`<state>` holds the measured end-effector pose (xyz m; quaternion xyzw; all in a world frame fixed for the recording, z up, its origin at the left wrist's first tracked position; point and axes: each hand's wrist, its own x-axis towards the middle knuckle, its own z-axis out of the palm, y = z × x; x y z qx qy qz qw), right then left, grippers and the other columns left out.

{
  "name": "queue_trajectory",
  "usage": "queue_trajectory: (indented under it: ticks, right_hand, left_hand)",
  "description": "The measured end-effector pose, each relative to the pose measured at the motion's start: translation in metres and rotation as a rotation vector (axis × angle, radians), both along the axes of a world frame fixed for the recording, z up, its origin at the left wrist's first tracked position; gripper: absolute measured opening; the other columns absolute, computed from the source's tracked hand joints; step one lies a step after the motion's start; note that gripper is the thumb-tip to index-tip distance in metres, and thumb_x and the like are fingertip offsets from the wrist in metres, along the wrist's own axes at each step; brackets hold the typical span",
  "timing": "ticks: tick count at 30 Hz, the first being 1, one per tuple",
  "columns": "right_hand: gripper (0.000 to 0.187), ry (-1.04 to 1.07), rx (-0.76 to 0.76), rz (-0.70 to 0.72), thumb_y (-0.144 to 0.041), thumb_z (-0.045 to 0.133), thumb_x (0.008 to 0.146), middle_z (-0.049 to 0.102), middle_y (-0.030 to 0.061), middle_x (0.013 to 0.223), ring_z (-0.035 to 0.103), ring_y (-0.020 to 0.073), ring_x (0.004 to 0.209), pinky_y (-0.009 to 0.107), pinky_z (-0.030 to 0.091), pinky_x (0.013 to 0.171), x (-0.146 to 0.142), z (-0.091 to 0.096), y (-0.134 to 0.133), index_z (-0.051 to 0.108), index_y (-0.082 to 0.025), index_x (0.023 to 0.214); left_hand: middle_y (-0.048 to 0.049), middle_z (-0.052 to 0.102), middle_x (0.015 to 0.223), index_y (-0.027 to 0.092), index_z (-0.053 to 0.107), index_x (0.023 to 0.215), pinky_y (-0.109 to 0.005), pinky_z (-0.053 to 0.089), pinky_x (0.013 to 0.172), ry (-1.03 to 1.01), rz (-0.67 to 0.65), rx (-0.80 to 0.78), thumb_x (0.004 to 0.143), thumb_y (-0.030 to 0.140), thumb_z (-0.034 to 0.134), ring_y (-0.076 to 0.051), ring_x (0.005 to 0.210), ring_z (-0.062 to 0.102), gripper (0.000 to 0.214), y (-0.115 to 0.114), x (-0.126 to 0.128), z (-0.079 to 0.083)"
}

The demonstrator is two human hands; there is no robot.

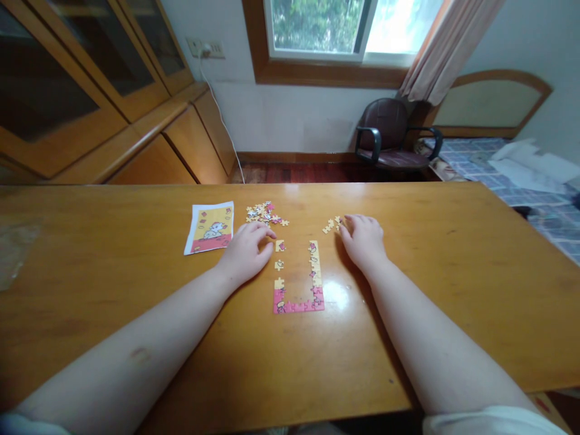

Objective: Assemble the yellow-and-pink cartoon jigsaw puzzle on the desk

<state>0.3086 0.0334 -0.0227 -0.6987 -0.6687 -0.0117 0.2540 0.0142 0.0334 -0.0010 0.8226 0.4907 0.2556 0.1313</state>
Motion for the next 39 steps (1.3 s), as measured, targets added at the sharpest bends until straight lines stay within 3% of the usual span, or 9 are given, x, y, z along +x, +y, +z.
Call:
queue_trajectory:
  ticks: [5, 13, 16, 21, 28, 33, 39]
  right_hand:
    - [0.036, -0.044, -0.095, 0.138, -0.033, 0.044, 0.092, 0.066, 0.006, 0.129, 0.053, 0.0311, 0.117, 0.051, 0.037, 0.101, -0.002, -0.007, 0.004, 0.071, -0.025, 0.114]
    - [0.036, -0.018, -0.108, -0.082, -0.023, 0.044, 0.087, 0.071, 0.0112, 0.113, 0.057, 0.0322, 0.104, 0.048, 0.042, 0.091, 0.012, -0.002, 0.005, 0.077, -0.021, 0.104]
    - [0.041, -0.03, -0.071, -0.065, -0.017, 0.045, 0.084, 0.069, 0.0087, 0.121, 0.056, 0.0319, 0.107, 0.048, 0.041, 0.092, 0.021, -0.001, 0.005, 0.075, -0.023, 0.111]
    - [0.036, -0.109, -0.185, -0.007, -0.023, 0.046, 0.089, 0.071, 0.0073, 0.12, 0.059, 0.0318, 0.101, 0.048, 0.043, 0.086, 0.022, 0.001, 0.006, 0.076, -0.027, 0.109]
    - [0.031, -0.211, -0.314, -0.171, -0.031, 0.05, 0.091, 0.071, 0.0112, 0.114, 0.06, 0.0315, 0.104, 0.043, 0.043, 0.086, 0.015, 0.013, 0.006, 0.076, -0.024, 0.106]
    - [0.034, -0.21, -0.365, -0.196, -0.034, 0.048, 0.092, 0.07, 0.0101, 0.116, 0.061, 0.0303, 0.106, 0.04, 0.044, 0.085, 0.015, 0.018, 0.004, 0.074, -0.028, 0.113]
    - [0.032, -0.158, -0.417, -0.21, -0.033, 0.053, 0.089, 0.074, 0.0092, 0.109, 0.065, 0.028, 0.102, 0.036, 0.047, 0.083, 0.019, 0.017, 0.006, 0.075, -0.023, 0.109]
  left_hand:
    - [-0.0056, 0.064, 0.105, 0.02, 0.064, 0.089, -0.045, 0.047, 0.097, -0.027, -0.033, 0.0, 0.083, 0.017, 0.053, -0.024, 0.104, 0.057, 0.013, 0.0, 0.001, -0.003]
    - [-0.008, 0.061, 0.124, 0.02, 0.065, 0.094, -0.049, 0.042, 0.106, -0.031, -0.002, 0.001, 0.082, 0.017, 0.054, -0.028, 0.121, 0.053, 0.016, 0.0, 0.0, -0.003]
    - [-0.0082, 0.06, 0.125, 0.02, 0.065, 0.095, -0.049, 0.042, 0.106, -0.03, -0.007, 0.0, 0.082, 0.016, 0.055, -0.028, 0.122, 0.053, 0.017, 0.0, 0.0, -0.004]
    - [-0.0079, 0.061, 0.125, 0.02, 0.065, 0.094, -0.049, 0.042, 0.106, -0.028, -0.006, 0.001, 0.082, 0.016, 0.055, -0.027, 0.122, 0.053, 0.016, 0.001, 0.0, -0.005]
    - [-0.0083, 0.062, 0.124, 0.02, 0.065, 0.094, -0.048, 0.042, 0.106, -0.029, -0.001, 0.007, 0.083, 0.015, 0.056, -0.027, 0.121, 0.053, 0.015, 0.001, 0.001, -0.006]
    - [-0.0081, 0.062, 0.124, 0.02, 0.065, 0.094, -0.048, 0.042, 0.106, -0.038, 0.0, 0.01, 0.083, 0.015, 0.056, -0.027, 0.122, 0.053, 0.015, 0.001, 0.001, -0.007]
    - [-0.0084, 0.062, 0.124, 0.02, 0.066, 0.094, -0.049, 0.041, 0.107, -0.041, 0.001, 0.007, 0.083, 0.016, 0.056, -0.028, 0.122, 0.053, 0.015, 0.001, 0.0, -0.008]
